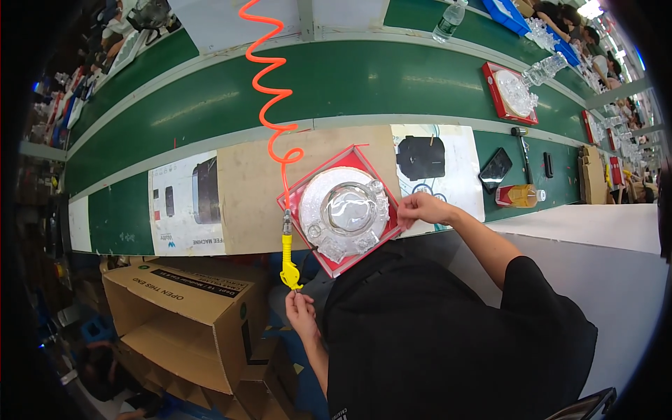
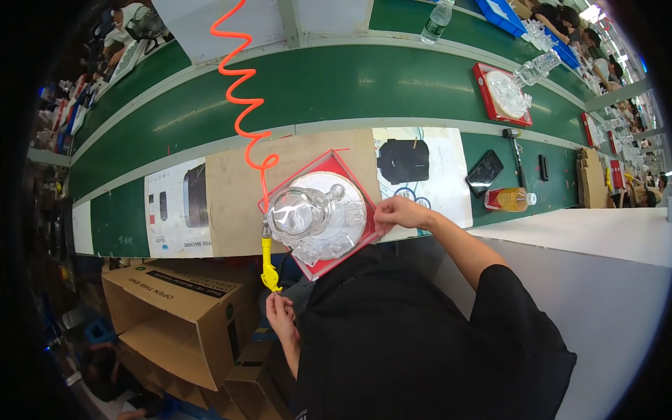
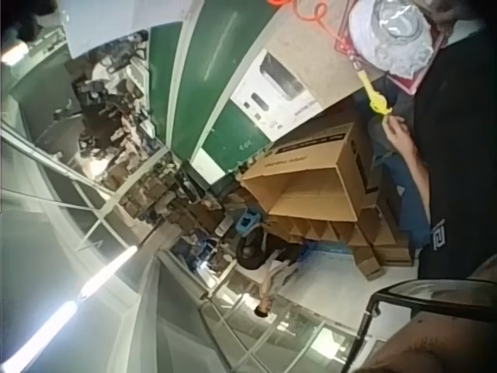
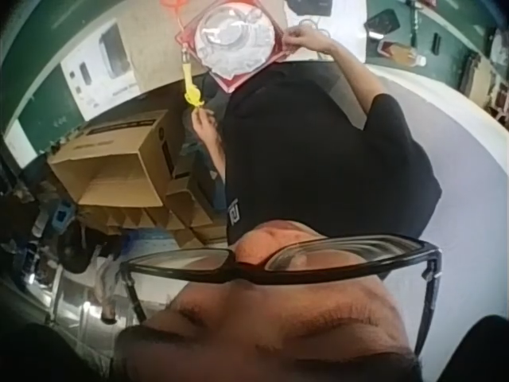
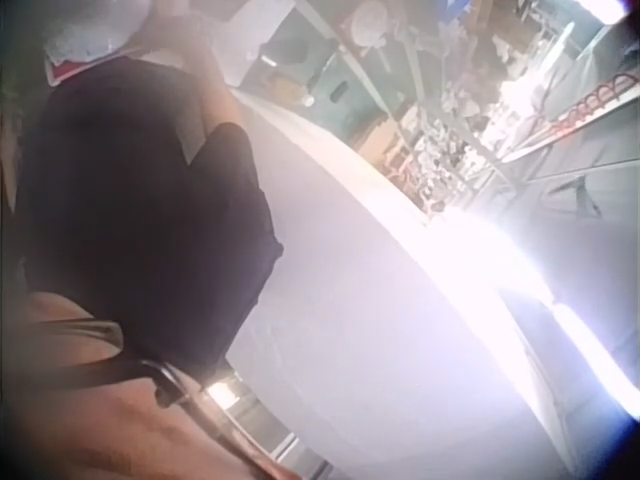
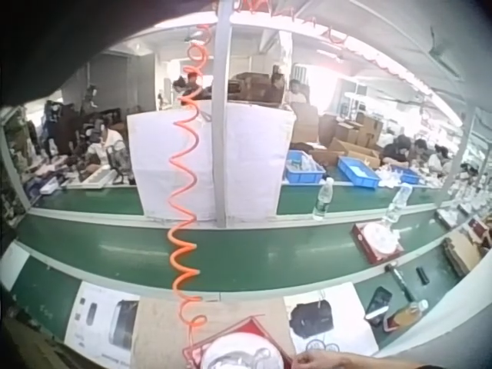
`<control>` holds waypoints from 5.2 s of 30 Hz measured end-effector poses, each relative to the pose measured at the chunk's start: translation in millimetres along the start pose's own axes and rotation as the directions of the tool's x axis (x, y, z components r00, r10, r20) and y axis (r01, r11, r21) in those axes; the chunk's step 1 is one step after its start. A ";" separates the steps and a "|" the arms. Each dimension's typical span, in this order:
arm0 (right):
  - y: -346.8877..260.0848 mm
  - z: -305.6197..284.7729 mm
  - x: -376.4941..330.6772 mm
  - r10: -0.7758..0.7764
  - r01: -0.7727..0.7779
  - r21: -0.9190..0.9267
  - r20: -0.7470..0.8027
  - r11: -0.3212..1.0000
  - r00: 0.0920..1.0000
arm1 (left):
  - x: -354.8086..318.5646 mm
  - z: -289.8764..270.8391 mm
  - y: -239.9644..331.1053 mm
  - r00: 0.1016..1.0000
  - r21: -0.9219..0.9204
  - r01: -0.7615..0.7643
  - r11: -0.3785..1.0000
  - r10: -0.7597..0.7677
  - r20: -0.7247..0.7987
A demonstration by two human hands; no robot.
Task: Cleaning glass light fixtures with a compressed air gun and packing them into cardboard boxes.
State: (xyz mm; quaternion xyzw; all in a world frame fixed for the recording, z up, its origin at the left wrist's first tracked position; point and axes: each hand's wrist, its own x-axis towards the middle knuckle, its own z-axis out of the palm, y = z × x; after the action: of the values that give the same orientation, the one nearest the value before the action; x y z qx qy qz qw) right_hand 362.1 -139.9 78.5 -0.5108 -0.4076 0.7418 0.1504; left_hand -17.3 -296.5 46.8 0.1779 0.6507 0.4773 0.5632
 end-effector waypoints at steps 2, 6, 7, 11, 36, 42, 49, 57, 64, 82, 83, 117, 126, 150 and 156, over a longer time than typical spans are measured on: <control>0.9 0.9 -3.7 0.117 -0.108 -0.059 0.170 0.992 0.978 | -0.5 0.5 0.8 1.000 -0.003 0.001 1.000 -0.001 0.000; -3.8 -5.8 -13.9 0.245 -0.229 -0.092 0.257 0.969 0.935 | -1.8 2.3 1.9 1.000 -0.002 0.001 1.000 -0.001 0.004; -4.4 -11.2 -15.6 0.312 -0.284 -0.134 0.325 0.950 0.893 | -1.8 2.9 1.6 1.000 -0.005 -0.003 1.000 0.003 0.010; -9.1 -24.1 -21.3 0.470 -0.402 -0.244 0.486 0.882 0.737 | -3.5 1.3 0.6 1.000 -0.014 -0.002 1.000 0.002 0.001; -87.5 -103.8 -20.1 -0.410 0.126 -0.484 -0.544 0.866 0.732 | 11.0 3.7 12.8 0.969 0.024 -0.245 0.969 0.246 -0.021; -174.3 -80.4 9.2 -0.895 -0.112 -0.988 -0.141 0.102 0.423 | 1.4 11.8 38.8 0.916 -0.040 -0.384 0.922 0.375 -0.140; -206.1 62.4 5.0 -0.745 0.833 -0.351 0.384 0.428 0.545 | 37.6 52.0 78.5 0.833 0.359 -0.499 0.789 0.551 -0.053; -183.3 104.2 12.3 -0.834 0.857 -0.244 0.224 0.453 0.504 | 95.4 143.8 103.3 0.856 0.635 -0.462 0.619 0.499 0.136; -186.0 111.7 18.5 -0.873 0.839 -0.292 0.028 0.460 0.488 | 128.2 168.6 123.9 0.929 0.773 -0.362 0.520 0.270 0.253; -210.2 90.9 18.3 -0.883 0.858 -0.380 0.178 0.345 0.434 | 155.9 171.2 112.5 0.894 0.822 -0.393 0.412 0.380 0.236; -213.6 82.4 10.8 -0.885 0.846 -0.403 0.153 0.350 0.439 | 154.3 171.2 114.1 0.905 0.830 -0.368 0.419 0.368 0.215; -70.4 63.1 66.5 -0.699 0.344 -0.938 0.271 -0.039 0.661 | 105.6 166.8 125.8 0.866 0.608 -0.499 0.617 0.373 0.332; -121.8 30.8 121.9 -0.689 0.357 -0.898 0.429 -0.256 0.584 | 183.2 165.7 139.6 0.863 0.474 -0.493 0.729 0.476 0.167; -319.2 93.2 -32.2 -0.834 0.660 0.554 0.122 0.507 0.538 | 12.3 199.3 229.9 -0.031 0.070 -0.994 -0.078 0.854 0.519; -310.8 76.4 -28.5 -0.736 0.645 0.532 -0.058 0.548 0.674 | 10.9 188.1 234.3 -0.026 0.083 -0.991 -0.105 0.760 0.650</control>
State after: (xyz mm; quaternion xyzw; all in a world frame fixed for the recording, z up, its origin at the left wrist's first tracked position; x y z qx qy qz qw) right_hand 247.0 0.9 343.4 -0.1826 -0.3746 0.7424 0.5245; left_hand 77.4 -96.2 250.1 0.8174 0.3138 0.4698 0.1129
